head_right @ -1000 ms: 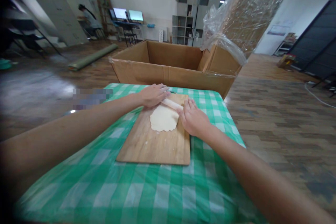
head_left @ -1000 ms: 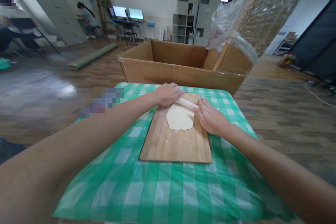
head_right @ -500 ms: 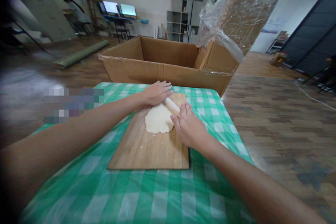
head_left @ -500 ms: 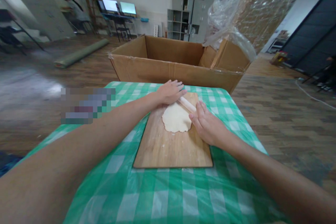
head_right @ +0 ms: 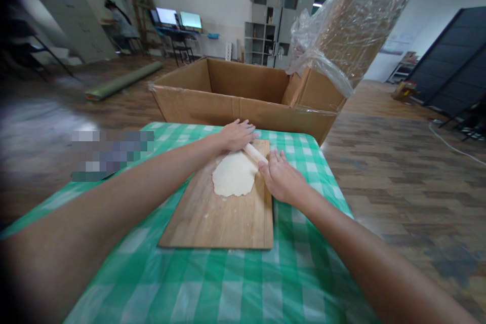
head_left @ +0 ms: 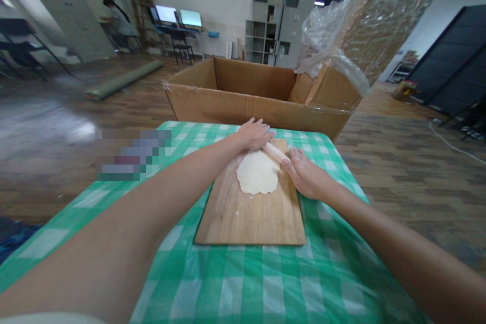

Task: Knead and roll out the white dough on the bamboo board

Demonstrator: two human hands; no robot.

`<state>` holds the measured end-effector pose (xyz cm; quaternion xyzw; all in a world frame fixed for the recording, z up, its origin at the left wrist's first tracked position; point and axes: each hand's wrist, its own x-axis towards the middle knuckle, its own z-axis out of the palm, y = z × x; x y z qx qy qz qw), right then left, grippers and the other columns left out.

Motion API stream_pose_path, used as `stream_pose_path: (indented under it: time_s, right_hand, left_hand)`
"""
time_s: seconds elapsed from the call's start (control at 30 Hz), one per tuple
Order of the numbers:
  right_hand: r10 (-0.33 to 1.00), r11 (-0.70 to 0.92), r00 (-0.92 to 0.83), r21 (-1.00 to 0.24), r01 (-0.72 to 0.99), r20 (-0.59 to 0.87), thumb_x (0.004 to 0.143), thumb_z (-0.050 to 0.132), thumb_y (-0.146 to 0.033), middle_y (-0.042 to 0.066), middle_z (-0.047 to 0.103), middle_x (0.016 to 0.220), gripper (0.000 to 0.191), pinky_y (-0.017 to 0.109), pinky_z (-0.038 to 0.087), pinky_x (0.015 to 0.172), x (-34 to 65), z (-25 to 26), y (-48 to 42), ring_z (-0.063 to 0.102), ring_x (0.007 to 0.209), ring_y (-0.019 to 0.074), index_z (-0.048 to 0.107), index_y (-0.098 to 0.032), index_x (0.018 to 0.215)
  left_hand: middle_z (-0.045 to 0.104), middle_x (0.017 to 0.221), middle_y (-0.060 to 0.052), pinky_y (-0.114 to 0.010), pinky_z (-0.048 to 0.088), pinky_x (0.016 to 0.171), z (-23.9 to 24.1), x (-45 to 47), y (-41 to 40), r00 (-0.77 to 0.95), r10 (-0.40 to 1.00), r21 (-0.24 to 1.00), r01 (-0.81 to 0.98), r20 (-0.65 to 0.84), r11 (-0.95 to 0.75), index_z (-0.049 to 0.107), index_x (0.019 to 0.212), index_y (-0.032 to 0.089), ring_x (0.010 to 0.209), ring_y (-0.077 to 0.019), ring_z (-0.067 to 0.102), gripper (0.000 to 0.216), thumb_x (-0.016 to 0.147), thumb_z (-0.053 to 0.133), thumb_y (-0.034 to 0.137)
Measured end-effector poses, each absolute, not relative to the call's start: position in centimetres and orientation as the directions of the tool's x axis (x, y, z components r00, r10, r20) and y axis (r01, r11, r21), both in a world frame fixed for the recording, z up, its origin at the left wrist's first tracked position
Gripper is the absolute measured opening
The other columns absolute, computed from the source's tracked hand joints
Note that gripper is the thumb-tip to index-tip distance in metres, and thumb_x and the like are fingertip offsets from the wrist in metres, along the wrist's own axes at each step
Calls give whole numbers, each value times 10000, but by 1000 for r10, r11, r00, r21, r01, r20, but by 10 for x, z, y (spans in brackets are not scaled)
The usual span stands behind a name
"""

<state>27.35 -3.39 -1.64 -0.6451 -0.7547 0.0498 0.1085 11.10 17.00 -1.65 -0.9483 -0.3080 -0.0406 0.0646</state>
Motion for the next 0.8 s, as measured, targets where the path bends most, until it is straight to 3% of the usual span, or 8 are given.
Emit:
stream_pose_path:
  time_s: [0.17,0.27,0.37,0.53,0.63,0.8]
  right_hand:
    - [930,334,-329,-8,942,165,1067,24,-494,275,380,1611,823,556,181,1278,277,-16,-28,200,1572,364,413,66,1528]
    - [911,370,-366,13,929,188,1081,82,-460,225,476,1574,743,532,228,1267,277,-15,-25,316,1539,348,499,-6,1495]
    - [899,390,-387,29,920,204,1092,100,-439,187,584,1489,692,491,271,1251,277,-11,-23,450,1463,315,561,-65,1447]
    - [843,483,-497,116,868,204,1099,115,-381,171,648,1397,641,497,303,1221,278,-8,-20,506,1396,315,656,-117,1322]
    - [857,454,-466,105,885,219,1101,119,-398,172,629,1427,642,509,296,1220,277,-9,-17,476,1426,320,636,-107,1345]
    - [904,351,-361,84,933,230,1087,118,-508,219,462,1587,722,576,245,1224,271,-12,6,307,1535,372,486,-51,1509]
  left_hand:
    - [596,1470,-143,-566,223,1208,-12,80,140,776,596,-116,624,204,-773,622,1380,199,1456,-334,431,566,1089,194,430]
    - [624,1430,-133,-549,239,1207,-10,49,105,769,607,-88,631,203,-770,655,1325,198,1427,-330,462,571,1087,193,434]
    - [571,1499,-140,-493,278,1207,-8,20,63,718,656,-38,681,232,-732,594,1406,166,1425,-316,466,617,1078,197,505]
    - [551,1529,-121,-431,320,1204,-2,-2,-3,687,695,9,710,212,-704,480,1519,171,1399,-277,512,659,1078,163,543]
    - [490,1575,-172,-435,258,1244,-4,1,-21,653,721,3,741,233,-672,409,1560,92,1476,-296,430,740,1066,162,584]
    - [418,1612,-223,-478,206,1264,-11,12,-6,560,799,16,817,222,-577,387,1567,46,1540,-332,330,815,1045,142,623]
